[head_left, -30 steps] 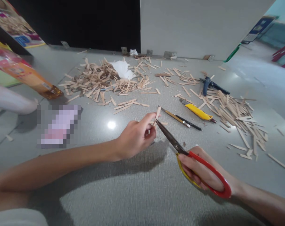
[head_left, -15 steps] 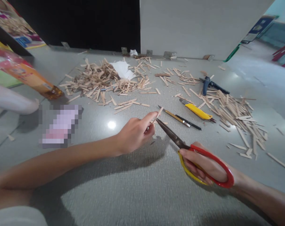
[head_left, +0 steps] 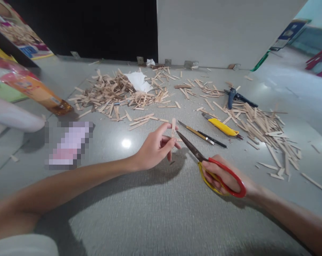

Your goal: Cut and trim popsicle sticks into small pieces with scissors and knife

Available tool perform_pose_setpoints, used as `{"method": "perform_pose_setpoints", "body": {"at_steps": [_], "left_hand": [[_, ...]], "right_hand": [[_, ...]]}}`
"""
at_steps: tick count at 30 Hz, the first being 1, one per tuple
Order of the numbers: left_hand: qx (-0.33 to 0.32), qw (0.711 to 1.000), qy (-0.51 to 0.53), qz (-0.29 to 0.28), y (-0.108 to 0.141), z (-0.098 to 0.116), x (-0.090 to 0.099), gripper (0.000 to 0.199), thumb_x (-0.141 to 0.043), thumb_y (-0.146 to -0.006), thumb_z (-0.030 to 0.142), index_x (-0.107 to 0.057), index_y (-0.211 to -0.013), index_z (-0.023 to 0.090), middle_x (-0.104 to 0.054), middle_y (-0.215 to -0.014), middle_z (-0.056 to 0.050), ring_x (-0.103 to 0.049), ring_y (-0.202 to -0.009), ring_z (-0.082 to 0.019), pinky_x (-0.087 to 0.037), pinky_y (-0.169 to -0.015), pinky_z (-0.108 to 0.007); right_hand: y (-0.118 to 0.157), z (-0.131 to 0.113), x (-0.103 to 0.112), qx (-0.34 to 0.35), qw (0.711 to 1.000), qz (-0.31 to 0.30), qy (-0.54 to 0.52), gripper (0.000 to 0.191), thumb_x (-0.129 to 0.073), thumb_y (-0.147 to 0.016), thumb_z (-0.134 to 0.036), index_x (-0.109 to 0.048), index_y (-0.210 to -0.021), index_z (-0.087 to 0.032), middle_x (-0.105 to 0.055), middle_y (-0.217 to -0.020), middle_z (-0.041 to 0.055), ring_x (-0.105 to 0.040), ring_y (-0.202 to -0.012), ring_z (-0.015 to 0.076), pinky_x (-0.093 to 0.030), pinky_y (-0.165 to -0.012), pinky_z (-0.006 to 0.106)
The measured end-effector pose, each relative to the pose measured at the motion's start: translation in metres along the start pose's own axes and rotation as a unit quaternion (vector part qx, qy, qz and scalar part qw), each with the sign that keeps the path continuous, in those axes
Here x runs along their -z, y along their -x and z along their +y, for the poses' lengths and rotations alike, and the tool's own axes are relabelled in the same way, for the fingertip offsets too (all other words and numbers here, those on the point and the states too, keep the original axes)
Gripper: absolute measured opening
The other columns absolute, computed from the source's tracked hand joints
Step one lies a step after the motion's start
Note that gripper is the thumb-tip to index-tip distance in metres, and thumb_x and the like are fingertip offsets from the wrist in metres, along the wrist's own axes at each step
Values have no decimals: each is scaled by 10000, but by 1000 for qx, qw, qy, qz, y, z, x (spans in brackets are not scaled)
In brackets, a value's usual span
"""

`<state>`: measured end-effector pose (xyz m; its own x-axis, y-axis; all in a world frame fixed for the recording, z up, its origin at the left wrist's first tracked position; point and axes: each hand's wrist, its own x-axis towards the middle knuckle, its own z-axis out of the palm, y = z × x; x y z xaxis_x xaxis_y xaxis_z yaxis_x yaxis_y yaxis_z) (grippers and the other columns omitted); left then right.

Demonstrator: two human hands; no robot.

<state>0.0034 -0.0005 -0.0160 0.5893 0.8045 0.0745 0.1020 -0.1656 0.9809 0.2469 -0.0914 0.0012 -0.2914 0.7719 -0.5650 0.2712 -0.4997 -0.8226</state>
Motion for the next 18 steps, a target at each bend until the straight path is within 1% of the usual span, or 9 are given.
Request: {"method": "perform_pose_setpoints", "body": {"at_steps": [2, 5, 7, 9, 11, 13, 14, 16, 18], "left_hand": [[4, 999, 47, -12, 1, -8, -3, 328, -605, -1081, 391, -484, -1312, 191, -805, -903, -56, -710, -505, -123, -521, -505, -214], [-2, 995, 100, -2, 1, -21, -7, 529, -611, -1086, 472, -387, -1479, 197, -796, -894, -33, -692, -506, -115, -498, -480, -200], [-1, 994, 110, 3, 0, -27, -7, 536, -603, -1090, 499, -404, -1478, 187, -766, -846, -6, -658, -486, -100, -472, -460, -191], [-7, 994, 107, 9, 0, -30, -7, 490, -601, -1091, 517, -468, -1412, 172, -718, -786, 24, -609, -461, -82, -453, -449, -186], [-21, 994, 105, 19, 0, -31, -7, 465, -605, -1087, 531, -507, -1356, 165, -675, -746, 45, -565, -444, -72, -441, -440, -184], [-34, 994, 103, 27, 1, -32, -8, 453, -601, -1087, 539, -530, -1332, 164, -640, -717, 57, -533, -434, -69, -421, -421, -183], [-41, 994, 100, 32, 1, -32, -8, 445, -596, -1091, 537, -540, -1329, 164, -621, -702, 63, -515, -432, -69, -404, -410, -182], [-63, 993, 89, 43, 3, -32, -8, 425, -584, -1102, 524, -560, -1322, 161, -575, -665, 75, -475, -436, -70, -368, -396, -179], [-85, 992, 80, 52, 4, -33, -9, 411, -575, -1109, 514, -573, -1313, 157, -532, -639, 86, -439, -448, -74, -350, -401, -182]], "right_hand": [[-5, 8, 0, 31, 999, -12, -2, 656, -644, -882, -783, -503, -559, -230, -448, -443, -58, -376, -346, 78, -309, -362, 213], [-8, 17, 1, 95, 995, -15, 9, 681, -536, -937, -823, -550, -604, -228, -483, -464, -39, -428, -380, 109, -365, -403, 246], [-7, 17, 3, 113, 993, 12, 31, 686, -486, -962, -825, -564, -631, -229, -507, -486, -24, -455, -414, 127, -384, -437, 266], [-6, 13, 5, 123, 986, 64, 89, 671, -485, -961, -822, -527, -626, -243, -493, -500, -24, -434, -433, 133, -356, -446, 277], [-5, 8, 8, 161, 958, 142, 191, 636, -566, -941, -786, -453, -602, -261, -432, -513, -37, -372, -464, 130, -300, -459, 282], [-6, 4, 11, 218, 905, 216, 296, 626, -659, -923, -721, -379, -591, -271, -365, -532, -49, -307, -499, 125, -252, -481, 292], [-7, 3, 12, 239, 880, 238, 334, 626, -683, -921, -696, -357, -593, -274, -340, -538, -54, -285, -509, 125, -238, -487, 298], [-10, 2, 14, 262, 854, 246, 376, 623, -668, -949, -673, -334, -602, -277, -312, -536, -60, -268, -506, 126, -229, -485, 305], [-12, 3, 15, 263, 851, 226, 394, 623, -634, -975, -670, -321, -608, -277, -295, -535, -64, -262, -502, 125, -229, -478, 303]]}}
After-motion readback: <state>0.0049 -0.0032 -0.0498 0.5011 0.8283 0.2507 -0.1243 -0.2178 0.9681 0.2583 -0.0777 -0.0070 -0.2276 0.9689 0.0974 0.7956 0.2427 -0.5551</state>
